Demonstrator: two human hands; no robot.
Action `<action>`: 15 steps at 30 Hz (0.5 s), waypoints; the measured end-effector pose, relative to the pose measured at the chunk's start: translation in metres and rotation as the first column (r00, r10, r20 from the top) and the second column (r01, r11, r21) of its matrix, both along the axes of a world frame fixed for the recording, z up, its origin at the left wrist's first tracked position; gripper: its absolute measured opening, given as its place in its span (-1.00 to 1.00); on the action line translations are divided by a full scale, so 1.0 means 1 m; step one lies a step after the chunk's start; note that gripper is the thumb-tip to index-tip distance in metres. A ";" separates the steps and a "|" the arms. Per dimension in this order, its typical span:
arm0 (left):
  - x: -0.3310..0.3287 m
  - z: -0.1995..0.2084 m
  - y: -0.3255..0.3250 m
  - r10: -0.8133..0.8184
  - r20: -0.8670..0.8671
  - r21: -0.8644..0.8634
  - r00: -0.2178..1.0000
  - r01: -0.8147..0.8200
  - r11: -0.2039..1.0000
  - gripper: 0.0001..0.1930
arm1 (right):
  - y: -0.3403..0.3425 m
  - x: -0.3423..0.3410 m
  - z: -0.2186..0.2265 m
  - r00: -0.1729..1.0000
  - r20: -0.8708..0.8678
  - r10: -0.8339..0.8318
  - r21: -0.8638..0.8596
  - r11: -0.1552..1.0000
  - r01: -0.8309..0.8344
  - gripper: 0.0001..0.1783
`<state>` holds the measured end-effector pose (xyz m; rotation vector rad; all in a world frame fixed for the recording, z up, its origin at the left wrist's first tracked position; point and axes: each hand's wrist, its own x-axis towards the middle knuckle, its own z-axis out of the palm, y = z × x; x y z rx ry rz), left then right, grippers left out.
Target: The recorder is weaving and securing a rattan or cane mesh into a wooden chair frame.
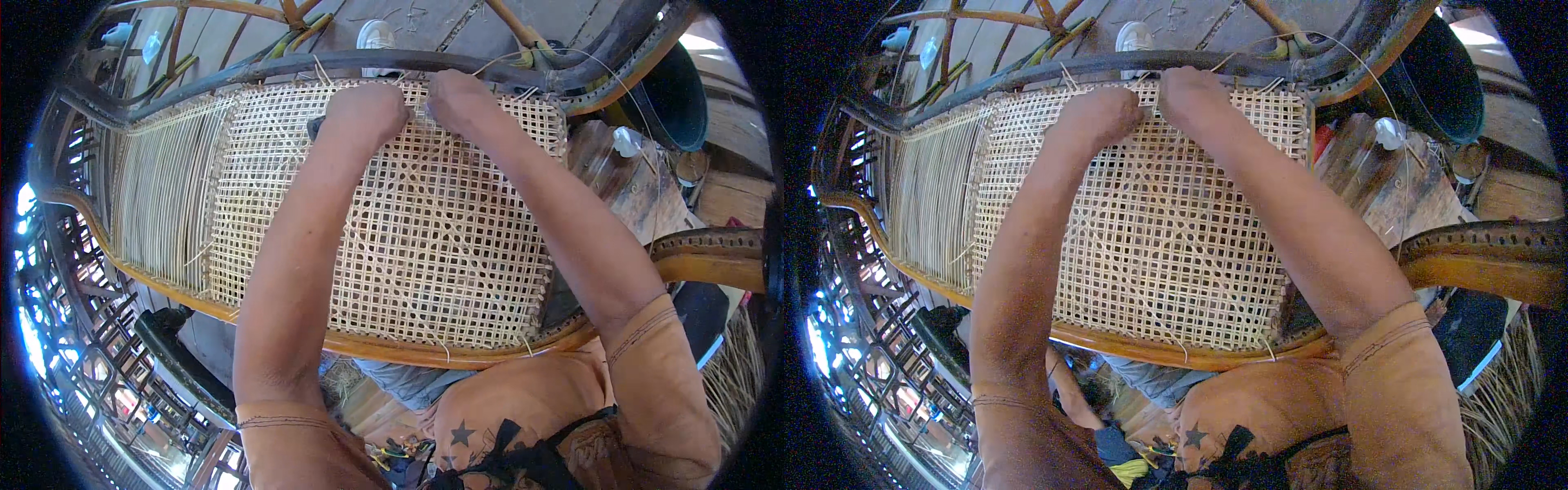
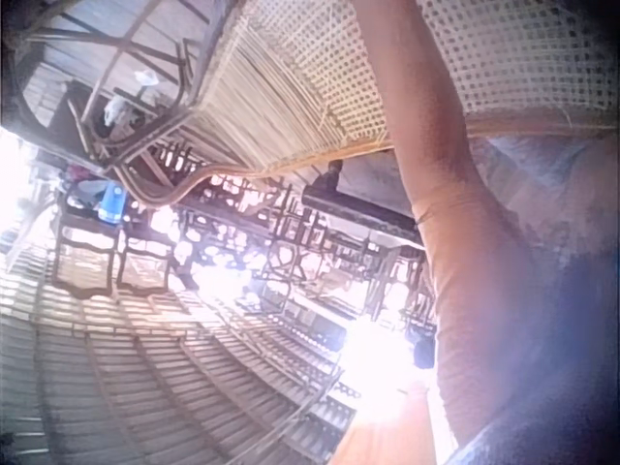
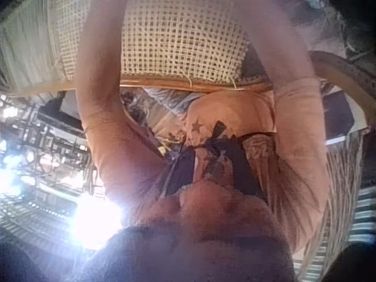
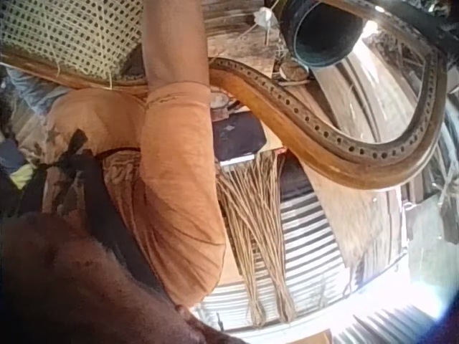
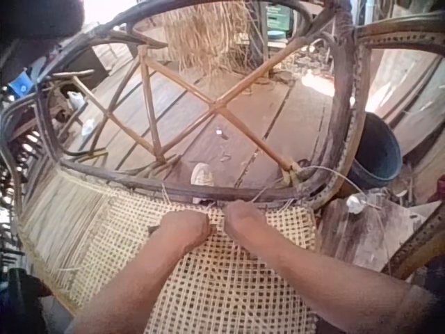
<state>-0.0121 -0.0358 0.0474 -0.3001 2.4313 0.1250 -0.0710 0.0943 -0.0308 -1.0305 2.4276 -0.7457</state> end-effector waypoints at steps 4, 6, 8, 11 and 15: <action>-0.007 0.015 0.003 0.084 0.012 -0.034 0.996 -0.083 0.996 -0.67 | 0.002 0.002 0.018 0.999 0.027 0.025 -0.048 0.999 -0.024 -0.77; -0.015 0.021 0.004 0.058 0.078 -0.057 0.995 -0.054 0.997 -0.68 | 0.010 -0.006 0.019 0.988 0.095 0.120 0.007 0.993 -0.121 -0.78; -0.014 0.022 0.005 0.070 0.058 -0.093 0.996 -0.064 0.994 -0.67 | 0.016 -0.006 0.019 0.957 -0.122 0.265 -0.087 0.957 -0.276 -0.78; -0.005 0.031 -0.004 0.120 0.019 -0.134 0.993 -0.117 0.984 -0.67 | 0.002 0.000 0.037 0.929 -0.178 0.324 0.089 0.946 -0.312 -0.78; 0.005 0.037 -0.015 0.155 -0.014 -0.162 0.988 -0.155 0.974 -0.66 | -0.004 -0.003 0.031 0.917 -0.177 0.359 0.074 0.933 -0.351 -0.81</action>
